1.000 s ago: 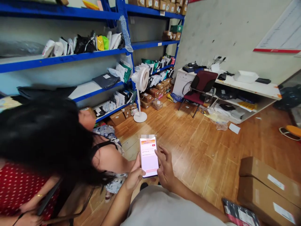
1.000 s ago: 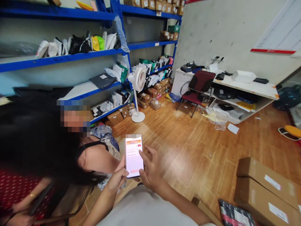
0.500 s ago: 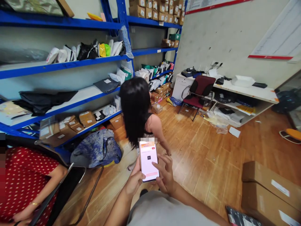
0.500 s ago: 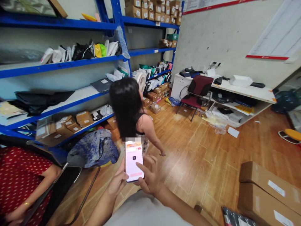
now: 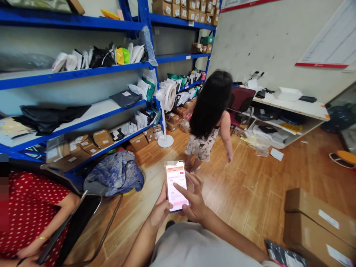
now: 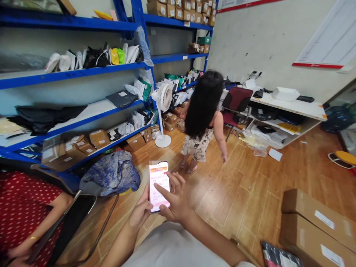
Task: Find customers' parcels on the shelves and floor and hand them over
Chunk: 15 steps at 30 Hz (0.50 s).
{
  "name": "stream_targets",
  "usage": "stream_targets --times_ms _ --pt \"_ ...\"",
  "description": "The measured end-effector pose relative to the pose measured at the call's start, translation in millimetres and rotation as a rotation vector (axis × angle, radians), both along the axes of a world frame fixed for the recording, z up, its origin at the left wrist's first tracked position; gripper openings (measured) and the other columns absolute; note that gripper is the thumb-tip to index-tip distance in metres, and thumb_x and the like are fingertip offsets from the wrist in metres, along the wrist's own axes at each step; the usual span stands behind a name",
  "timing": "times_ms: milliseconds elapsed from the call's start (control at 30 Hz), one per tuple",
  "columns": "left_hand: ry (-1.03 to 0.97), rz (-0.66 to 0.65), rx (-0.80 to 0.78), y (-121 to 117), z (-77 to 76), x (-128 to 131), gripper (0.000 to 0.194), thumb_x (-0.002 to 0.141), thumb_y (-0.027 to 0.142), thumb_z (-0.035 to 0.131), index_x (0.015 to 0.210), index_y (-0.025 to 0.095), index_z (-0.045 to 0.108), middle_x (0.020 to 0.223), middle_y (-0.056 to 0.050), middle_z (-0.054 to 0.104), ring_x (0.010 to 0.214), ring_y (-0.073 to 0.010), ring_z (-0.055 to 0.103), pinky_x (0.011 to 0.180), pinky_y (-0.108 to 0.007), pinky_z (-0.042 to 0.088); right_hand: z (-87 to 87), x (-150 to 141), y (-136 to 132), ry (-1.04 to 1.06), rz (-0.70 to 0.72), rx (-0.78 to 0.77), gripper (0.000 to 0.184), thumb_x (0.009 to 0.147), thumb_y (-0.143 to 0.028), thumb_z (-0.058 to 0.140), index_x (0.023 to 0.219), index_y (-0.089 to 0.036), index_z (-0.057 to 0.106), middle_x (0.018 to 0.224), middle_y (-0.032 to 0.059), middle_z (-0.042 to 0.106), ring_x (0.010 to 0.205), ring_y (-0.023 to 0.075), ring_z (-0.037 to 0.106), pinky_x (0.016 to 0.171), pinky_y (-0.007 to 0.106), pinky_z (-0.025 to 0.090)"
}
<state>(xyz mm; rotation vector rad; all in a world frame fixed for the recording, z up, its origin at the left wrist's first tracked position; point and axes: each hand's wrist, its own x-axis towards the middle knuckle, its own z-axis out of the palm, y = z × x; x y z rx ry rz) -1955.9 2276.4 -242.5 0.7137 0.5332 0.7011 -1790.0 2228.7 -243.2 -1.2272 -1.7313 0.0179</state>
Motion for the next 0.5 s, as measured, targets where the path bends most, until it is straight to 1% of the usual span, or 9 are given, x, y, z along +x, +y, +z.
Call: stream_targets --times_ms 67,133,200,300,367,500 --pt "-0.022 0.014 -0.017 0.9 -0.1 -1.9 0.106 0.059 0.009 0.052 0.155 0.030 0.012 0.136 -0.002 0.059 0.127 -0.0289 0.050 0.104 -0.040 0.041 -10.0 4.9 -1.1 -0.037 0.011 0.112 0.051 0.091 -0.056 0.039 0.138 -0.043 0.051 0.154 0.0001 0.025 0.127 0.0371 0.030 0.108 0.063 0.023" --pt "-0.049 0.022 -0.032 1.3 2.2 -3.7 0.104 0.060 0.010 0.052 0.155 0.030 0.014 0.134 -0.003 0.060 0.125 -0.0294 0.052 0.102 -0.041 0.043 -16.3 8.4 -1.3 -0.086 0.032 0.157 0.049 0.090 -0.056 0.041 0.136 -0.045 0.053 0.153 -0.0009 0.029 0.124 0.0364 0.033 0.108 0.063 0.023" --pt "-0.064 0.015 -0.041 1.2 5.4 -5.3 0.103 0.060 0.010 0.052 0.154 0.031 0.015 0.134 -0.003 0.060 0.125 -0.0304 0.052 0.099 -0.042 0.047 -17.2 9.2 -0.3 -0.081 0.024 0.102 0.050 0.090 -0.057 0.039 0.136 -0.043 0.053 0.154 0.0000 0.027 0.126 0.0376 0.031 0.108 0.064 0.022" --pt "-0.049 -0.013 -0.040 0.1 8.6 -8.0 0.103 0.062 0.010 0.052 0.154 0.034 0.013 0.136 -0.004 0.058 0.125 -0.0316 0.052 0.094 -0.042 0.051 -12.1 6.2 2.9 0.016 -0.059 -0.011 0.055 0.093 -0.057 0.028 0.137 -0.037 0.054 0.156 0.0026 0.022 0.133 0.0398 0.025 0.106 0.067 0.019" --pt "-0.031 -0.028 -0.045 -1.0 9.4 -10.0 0.100 0.065 0.010 0.051 0.154 0.035 0.012 0.138 -0.004 0.057 0.123 -0.0314 0.054 0.091 -0.042 0.053 -9.0 3.8 5.2 0.059 -0.096 -0.035 0.057 0.094 -0.057 0.024 0.136 -0.035 0.055 0.156 0.0036 0.021 0.134 0.0397 0.023 0.107 0.067 0.017" --pt "-0.024 -0.036 -0.047 -2.6 9.6 -13.2 0.100 0.065 0.010 0.050 0.154 0.036 0.012 0.138 -0.005 0.056 0.115 -0.0312 0.059 0.083 -0.041 0.056 -7.3 3.0 7.4 0.059 -0.091 -0.023 0.059 0.095 -0.058 0.021 0.137 -0.033 0.054 0.156 0.0056 0.023 0.135 0.0383 0.025 0.106 0.065 0.018"
